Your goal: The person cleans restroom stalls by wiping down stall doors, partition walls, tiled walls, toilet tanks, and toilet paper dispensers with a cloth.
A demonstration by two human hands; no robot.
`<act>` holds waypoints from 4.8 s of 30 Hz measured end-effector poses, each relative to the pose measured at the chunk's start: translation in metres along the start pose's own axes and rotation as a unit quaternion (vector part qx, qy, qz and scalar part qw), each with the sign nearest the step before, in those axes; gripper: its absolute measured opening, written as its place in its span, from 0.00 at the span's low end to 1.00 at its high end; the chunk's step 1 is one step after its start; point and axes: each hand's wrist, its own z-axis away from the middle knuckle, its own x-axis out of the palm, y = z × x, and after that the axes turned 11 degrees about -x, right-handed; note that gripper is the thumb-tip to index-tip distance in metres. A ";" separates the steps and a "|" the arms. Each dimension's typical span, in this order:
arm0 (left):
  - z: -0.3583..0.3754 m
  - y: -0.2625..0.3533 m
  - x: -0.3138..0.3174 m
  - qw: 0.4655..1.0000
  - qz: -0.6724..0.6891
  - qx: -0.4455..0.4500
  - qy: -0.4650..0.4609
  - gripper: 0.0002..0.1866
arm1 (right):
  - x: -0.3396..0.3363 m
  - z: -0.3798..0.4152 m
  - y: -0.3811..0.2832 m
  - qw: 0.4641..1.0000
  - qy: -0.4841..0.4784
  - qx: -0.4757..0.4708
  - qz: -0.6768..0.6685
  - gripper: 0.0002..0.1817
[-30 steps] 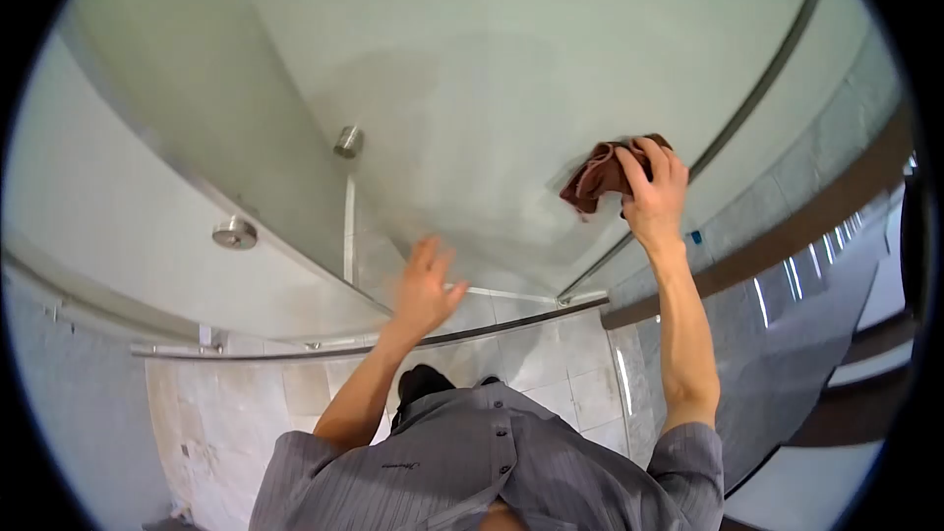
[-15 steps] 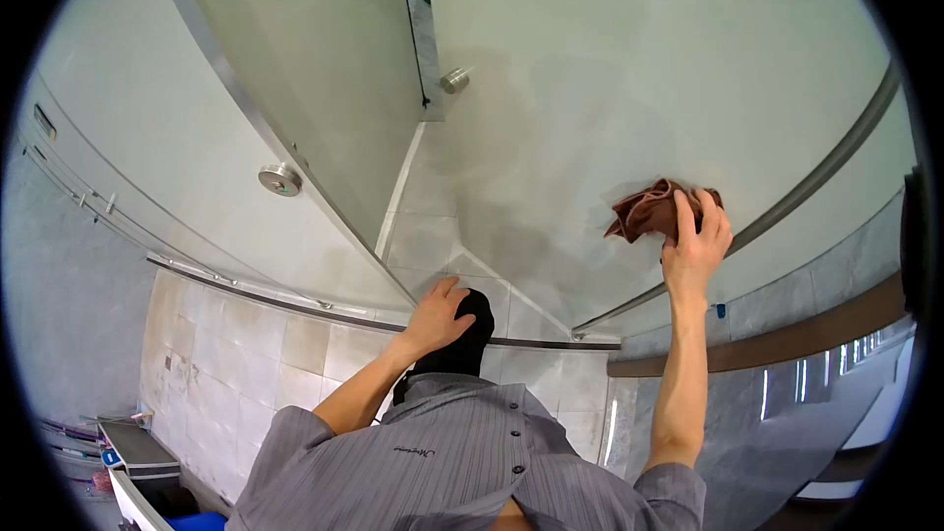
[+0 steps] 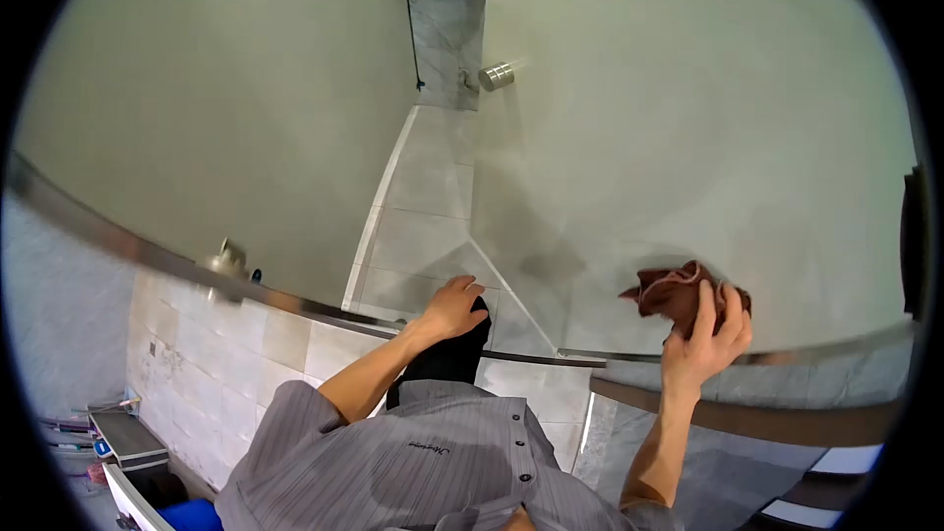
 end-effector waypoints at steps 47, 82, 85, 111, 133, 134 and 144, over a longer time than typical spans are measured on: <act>-0.484 0.040 -0.268 0.417 0.811 0.028 -0.410 0.17 | 0.366 -0.268 -0.015 0.958 -0.251 0.058 -0.128 0.13; -0.732 -0.109 -0.329 0.647 0.562 0.052 -0.512 0.45 | 0.302 -0.147 -0.399 0.263 -0.771 0.578 -0.046 0.22; -0.706 -0.072 -0.341 0.776 0.381 0.202 -0.460 0.47 | 0.254 -0.116 -0.427 0.257 -0.796 0.547 -0.020 0.26; -0.572 0.071 -0.179 0.496 0.498 -0.155 -0.694 0.20 | 0.140 -0.100 -0.451 0.098 -0.762 0.639 -0.046 0.35; -0.233 0.349 -0.139 0.050 -0.020 0.199 -0.979 0.38 | 0.025 -0.245 -0.233 0.571 0.274 0.691 0.349 0.33; -0.223 0.379 -0.157 0.106 0.031 0.429 -0.896 0.38 | -0.003 -0.283 -0.237 0.653 0.243 0.591 0.407 0.33; -0.094 0.496 -0.175 0.123 0.348 0.839 -0.400 0.43 | -0.120 -0.366 -0.241 0.244 -0.330 0.364 0.836 0.27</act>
